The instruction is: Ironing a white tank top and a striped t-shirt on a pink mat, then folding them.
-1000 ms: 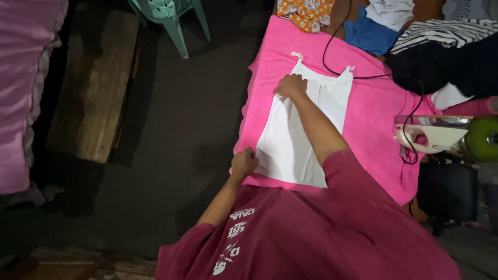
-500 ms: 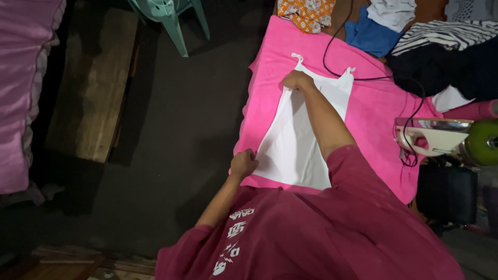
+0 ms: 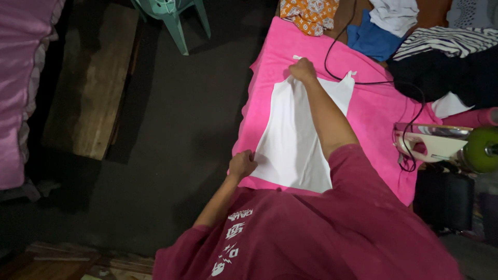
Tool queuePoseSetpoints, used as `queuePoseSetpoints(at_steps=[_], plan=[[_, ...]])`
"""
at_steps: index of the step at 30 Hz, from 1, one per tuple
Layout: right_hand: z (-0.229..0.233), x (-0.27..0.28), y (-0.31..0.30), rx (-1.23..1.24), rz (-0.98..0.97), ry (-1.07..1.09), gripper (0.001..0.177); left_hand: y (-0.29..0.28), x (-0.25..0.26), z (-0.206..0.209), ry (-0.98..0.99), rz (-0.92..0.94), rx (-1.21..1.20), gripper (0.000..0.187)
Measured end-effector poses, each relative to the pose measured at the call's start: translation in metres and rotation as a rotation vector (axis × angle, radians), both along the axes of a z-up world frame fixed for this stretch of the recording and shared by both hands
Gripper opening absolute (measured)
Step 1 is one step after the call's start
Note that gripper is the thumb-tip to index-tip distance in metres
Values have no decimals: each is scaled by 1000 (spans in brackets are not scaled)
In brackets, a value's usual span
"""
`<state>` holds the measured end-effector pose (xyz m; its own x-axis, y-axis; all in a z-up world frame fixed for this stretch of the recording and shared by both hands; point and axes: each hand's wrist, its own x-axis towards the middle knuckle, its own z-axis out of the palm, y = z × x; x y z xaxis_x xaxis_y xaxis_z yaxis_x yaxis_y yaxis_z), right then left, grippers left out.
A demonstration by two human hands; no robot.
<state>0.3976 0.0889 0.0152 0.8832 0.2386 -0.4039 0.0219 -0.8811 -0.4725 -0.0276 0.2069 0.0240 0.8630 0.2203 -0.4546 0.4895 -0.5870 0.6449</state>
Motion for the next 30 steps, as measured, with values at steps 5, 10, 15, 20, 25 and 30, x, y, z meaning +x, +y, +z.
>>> queuePoseSetpoints(at_steps=[5,10,15,20,25,30], plan=[[-15,-8,-12,61,226,-44,25,-1,0,-4,-18,-3,-4,13],[45,-45,11,-97,534,-44,29,1,3,-6,-1,-7,-9,15],[70,-64,36,-414,659,-70,47,1,3,-6,-12,-12,-27,13],[68,-67,44,-593,682,10,47,2,3,-4,-11,-15,-25,16],[59,-53,41,-487,576,88,47,1,4,-8,-31,5,-5,16],[29,-40,25,-278,439,68,36,2,7,1,-1,0,-36,14]])
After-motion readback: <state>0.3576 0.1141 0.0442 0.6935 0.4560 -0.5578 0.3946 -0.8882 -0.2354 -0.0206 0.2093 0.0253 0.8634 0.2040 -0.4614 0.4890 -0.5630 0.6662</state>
